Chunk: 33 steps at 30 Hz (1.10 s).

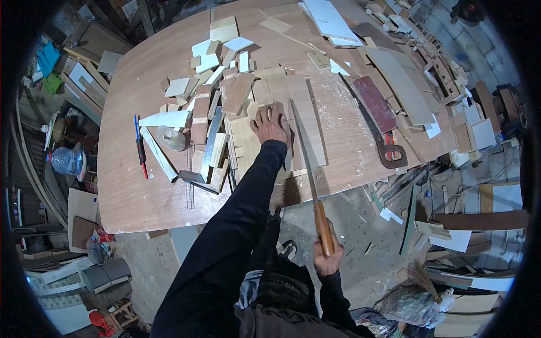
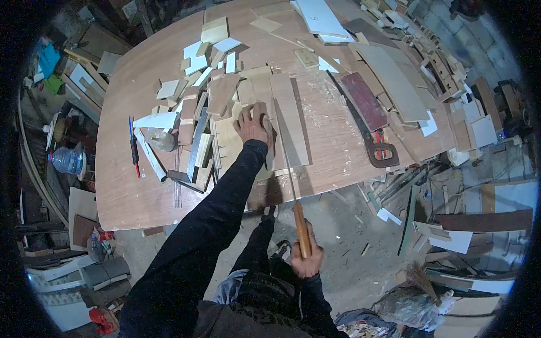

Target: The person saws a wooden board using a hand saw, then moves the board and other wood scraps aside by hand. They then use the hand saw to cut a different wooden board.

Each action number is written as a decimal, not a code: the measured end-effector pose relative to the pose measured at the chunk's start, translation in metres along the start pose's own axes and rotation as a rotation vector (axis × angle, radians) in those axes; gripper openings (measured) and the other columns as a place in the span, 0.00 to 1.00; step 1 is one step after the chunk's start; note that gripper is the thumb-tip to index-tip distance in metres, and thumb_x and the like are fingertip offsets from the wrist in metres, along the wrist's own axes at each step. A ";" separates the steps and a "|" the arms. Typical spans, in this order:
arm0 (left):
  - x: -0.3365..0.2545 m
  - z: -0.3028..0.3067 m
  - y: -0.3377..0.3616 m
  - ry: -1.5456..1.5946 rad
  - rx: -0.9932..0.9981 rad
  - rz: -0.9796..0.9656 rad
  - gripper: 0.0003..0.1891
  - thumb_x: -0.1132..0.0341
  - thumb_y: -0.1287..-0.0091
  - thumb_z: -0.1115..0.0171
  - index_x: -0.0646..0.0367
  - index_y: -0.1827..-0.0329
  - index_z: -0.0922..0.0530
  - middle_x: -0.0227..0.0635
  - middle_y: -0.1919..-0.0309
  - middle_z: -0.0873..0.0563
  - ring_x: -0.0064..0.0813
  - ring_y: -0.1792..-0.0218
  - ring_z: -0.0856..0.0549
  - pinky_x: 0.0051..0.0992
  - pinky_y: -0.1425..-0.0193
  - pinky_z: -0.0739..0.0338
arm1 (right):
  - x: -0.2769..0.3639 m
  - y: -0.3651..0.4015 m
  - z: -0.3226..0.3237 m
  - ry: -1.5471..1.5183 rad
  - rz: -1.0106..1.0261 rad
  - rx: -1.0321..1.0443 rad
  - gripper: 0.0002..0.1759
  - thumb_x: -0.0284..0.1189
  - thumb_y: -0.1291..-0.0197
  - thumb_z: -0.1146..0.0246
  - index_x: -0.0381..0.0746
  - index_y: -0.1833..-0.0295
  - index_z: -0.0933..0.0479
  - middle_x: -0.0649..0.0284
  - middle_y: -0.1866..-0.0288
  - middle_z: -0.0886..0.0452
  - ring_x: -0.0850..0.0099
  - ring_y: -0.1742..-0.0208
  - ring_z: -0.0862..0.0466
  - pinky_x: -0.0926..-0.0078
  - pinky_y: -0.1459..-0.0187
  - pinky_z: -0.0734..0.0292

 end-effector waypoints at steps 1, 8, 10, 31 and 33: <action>0.003 -0.004 0.002 -0.045 -0.119 -0.021 0.29 0.59 0.36 0.42 0.45 0.29 0.33 0.41 0.46 0.25 0.42 0.40 0.30 0.50 0.36 0.45 | -0.037 0.012 -0.014 -0.320 -0.119 -0.074 0.29 0.22 0.46 0.36 0.36 0.36 0.28 0.62 0.68 0.18 0.72 0.75 0.22 0.74 0.68 0.23; 0.000 -0.007 0.004 0.000 -0.067 0.103 0.30 0.58 0.38 0.42 0.51 0.31 0.34 0.40 0.47 0.22 0.40 0.41 0.30 0.48 0.39 0.45 | 0.042 -0.003 0.019 -0.068 0.064 -0.028 0.32 0.19 0.43 0.38 0.36 0.31 0.31 0.59 0.59 0.16 0.78 0.72 0.21 0.77 0.65 0.22; 0.000 -0.006 0.002 0.012 -0.030 0.158 0.30 0.59 0.40 0.41 0.46 0.31 0.31 0.39 0.46 0.22 0.40 0.41 0.30 0.48 0.39 0.45 | 0.034 -0.004 0.014 -0.172 0.008 -0.043 0.32 0.19 0.43 0.39 0.37 0.30 0.31 0.57 0.57 0.15 0.76 0.70 0.20 0.75 0.63 0.21; 0.004 -0.030 -0.007 -0.119 -0.048 0.126 0.30 0.54 0.43 0.39 0.47 0.36 0.31 0.43 0.46 0.27 0.45 0.42 0.32 0.49 0.41 0.45 | 0.009 0.019 0.015 -0.030 0.190 -0.255 0.32 0.32 0.41 0.37 0.34 0.31 0.31 0.58 0.56 0.15 0.79 0.72 0.19 0.83 0.69 0.24; -0.003 -0.033 -0.007 -0.118 -0.128 0.111 0.31 0.53 0.43 0.39 0.50 0.35 0.32 0.42 0.46 0.27 0.44 0.43 0.32 0.49 0.40 0.45 | 0.003 0.020 0.021 -0.121 0.080 -0.195 0.32 0.33 0.40 0.37 0.33 0.31 0.31 0.58 0.54 0.15 0.80 0.71 0.18 0.83 0.68 0.24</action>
Point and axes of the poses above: each hand's wrist, its own y-axis away from the middle knuckle, its own z-axis out of the back of the hand, x = y × z, the point moved 3 cm from there along -y, towards the middle knuckle
